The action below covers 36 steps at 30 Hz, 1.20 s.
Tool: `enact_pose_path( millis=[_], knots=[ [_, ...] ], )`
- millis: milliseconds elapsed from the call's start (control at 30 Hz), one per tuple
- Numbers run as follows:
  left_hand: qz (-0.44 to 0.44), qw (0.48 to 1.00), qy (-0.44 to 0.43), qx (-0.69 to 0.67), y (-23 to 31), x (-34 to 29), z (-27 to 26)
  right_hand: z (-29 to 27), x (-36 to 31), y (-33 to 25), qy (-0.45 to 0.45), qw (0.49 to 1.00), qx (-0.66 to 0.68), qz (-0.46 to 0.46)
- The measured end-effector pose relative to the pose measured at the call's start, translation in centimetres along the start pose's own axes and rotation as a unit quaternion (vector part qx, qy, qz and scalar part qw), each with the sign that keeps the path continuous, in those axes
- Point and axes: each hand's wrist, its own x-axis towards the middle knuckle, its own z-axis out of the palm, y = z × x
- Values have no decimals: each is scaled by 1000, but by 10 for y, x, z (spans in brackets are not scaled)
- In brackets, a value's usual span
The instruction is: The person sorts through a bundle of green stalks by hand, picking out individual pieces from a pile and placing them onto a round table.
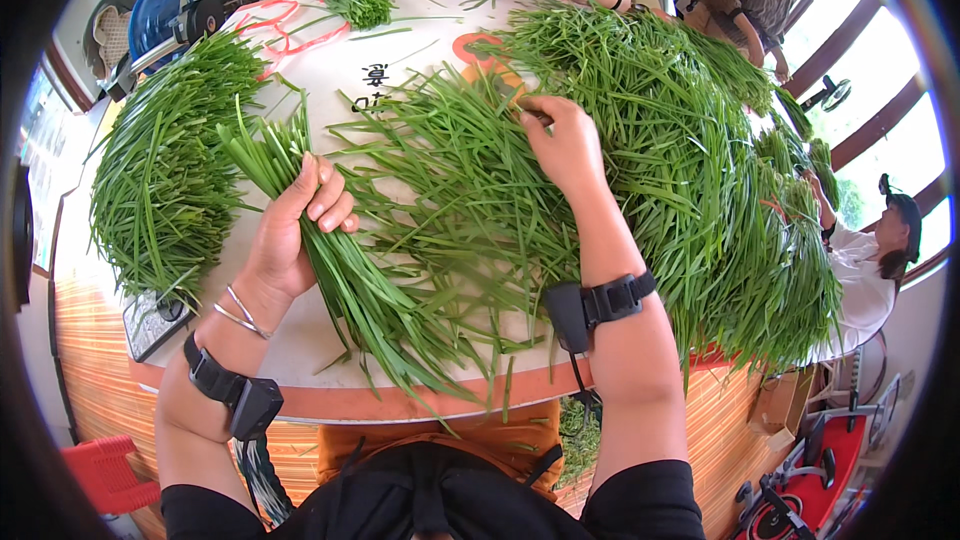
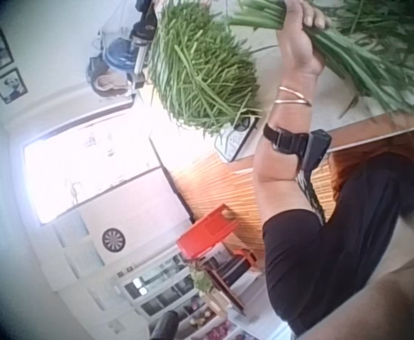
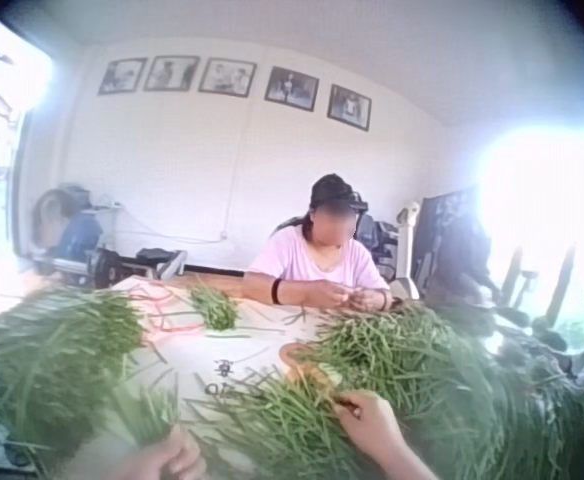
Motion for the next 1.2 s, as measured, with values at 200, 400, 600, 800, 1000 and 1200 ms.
enact_pose_path(
  millis=[200,400,600,800,1000,1200],
  knots=[
    [-21,999,-17,20,0,-2,-1,13,-4,-12,-116,989,-52,76],
    [-29,999,-9,15,1,-2,0,6,-6,-21,-131,989,15,61],
    [-32,999,-5,16,0,-3,-1,-5,-7,-35,-107,954,265,86],
    [-44,998,27,31,1,-3,2,-6,-10,-48,-114,909,392,88],
    [-51,997,52,34,1,-4,3,-18,-8,-44,-114,960,226,119],
    [-57,996,62,39,1,-3,8,-26,-13,-49,-152,948,275,49]
  ],
)
